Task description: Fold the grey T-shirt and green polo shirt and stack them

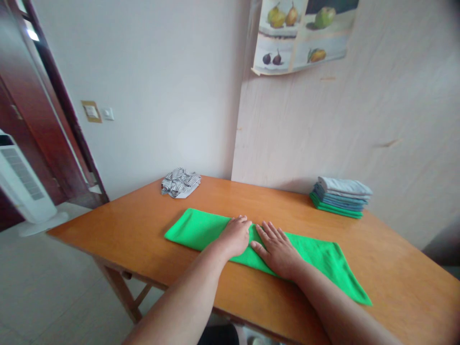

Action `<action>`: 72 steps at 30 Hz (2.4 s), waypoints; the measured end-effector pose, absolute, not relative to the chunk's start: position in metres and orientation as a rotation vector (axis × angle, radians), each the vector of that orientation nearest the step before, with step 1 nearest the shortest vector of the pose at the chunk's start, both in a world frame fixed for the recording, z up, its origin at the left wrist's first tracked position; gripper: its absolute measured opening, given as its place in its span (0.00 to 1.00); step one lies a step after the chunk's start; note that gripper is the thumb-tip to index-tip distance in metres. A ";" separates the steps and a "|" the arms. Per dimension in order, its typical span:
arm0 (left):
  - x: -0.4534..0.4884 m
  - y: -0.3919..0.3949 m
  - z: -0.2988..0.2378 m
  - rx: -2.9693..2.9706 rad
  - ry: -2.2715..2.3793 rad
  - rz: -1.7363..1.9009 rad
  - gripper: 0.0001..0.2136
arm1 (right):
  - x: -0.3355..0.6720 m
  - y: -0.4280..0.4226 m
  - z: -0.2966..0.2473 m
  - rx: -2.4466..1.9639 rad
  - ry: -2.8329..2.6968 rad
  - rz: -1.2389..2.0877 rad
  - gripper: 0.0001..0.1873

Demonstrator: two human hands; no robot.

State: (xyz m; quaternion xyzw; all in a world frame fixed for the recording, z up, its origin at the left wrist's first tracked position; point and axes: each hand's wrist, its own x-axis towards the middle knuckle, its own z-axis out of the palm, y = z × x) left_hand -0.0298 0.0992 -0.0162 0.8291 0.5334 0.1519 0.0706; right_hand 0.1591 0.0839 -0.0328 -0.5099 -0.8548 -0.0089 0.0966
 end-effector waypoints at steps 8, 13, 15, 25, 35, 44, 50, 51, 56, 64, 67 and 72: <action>-0.075 0.084 -0.016 2.404 1.864 0.363 0.35 | 0.163 0.090 -0.046 -1.486 -2.531 -0.103 0.44; -0.099 0.081 -0.015 2.381 1.840 0.275 0.39 | 0.166 0.093 -0.056 -1.440 -2.519 -0.144 0.42; -0.105 0.081 -0.014 2.399 1.812 0.273 0.39 | 0.167 0.093 -0.057 -1.432 -2.525 -0.158 0.42; -0.176 0.099 -0.004 2.130 1.983 0.461 0.29 | 0.167 0.093 -0.059 -1.421 -2.562 -0.172 0.41; -0.216 0.130 0.019 1.684 2.017 0.824 0.11 | 0.165 0.093 -0.063 -1.420 -2.505 -0.186 0.42; -0.219 0.137 0.020 1.278 1.952 0.885 0.19 | 0.166 0.092 -0.059 -1.420 -2.536 -0.163 0.41; -0.222 0.144 0.022 1.161 1.830 0.991 0.14 | 0.165 0.091 -0.057 -1.423 -2.553 -0.159 0.41; -0.223 0.144 0.022 1.148 1.817 1.008 0.13 | 0.165 0.091 -0.057 -1.420 -2.547 -0.154 0.40; -0.225 0.142 0.020 1.114 1.819 1.028 0.13 | 0.165 0.092 -0.060 -1.395 -2.524 -0.177 0.38; -0.222 0.147 0.016 1.149 1.792 1.000 0.11 | 0.166 0.092 -0.060 -1.371 -2.529 -0.246 0.40; -0.224 0.147 0.015 1.173 1.779 1.007 0.09 | 0.165 0.091 -0.059 -1.395 -2.523 -0.251 0.41; -0.228 0.150 0.010 1.207 1.816 1.030 0.07 | 0.165 0.090 -0.056 -1.408 -2.545 -0.237 0.42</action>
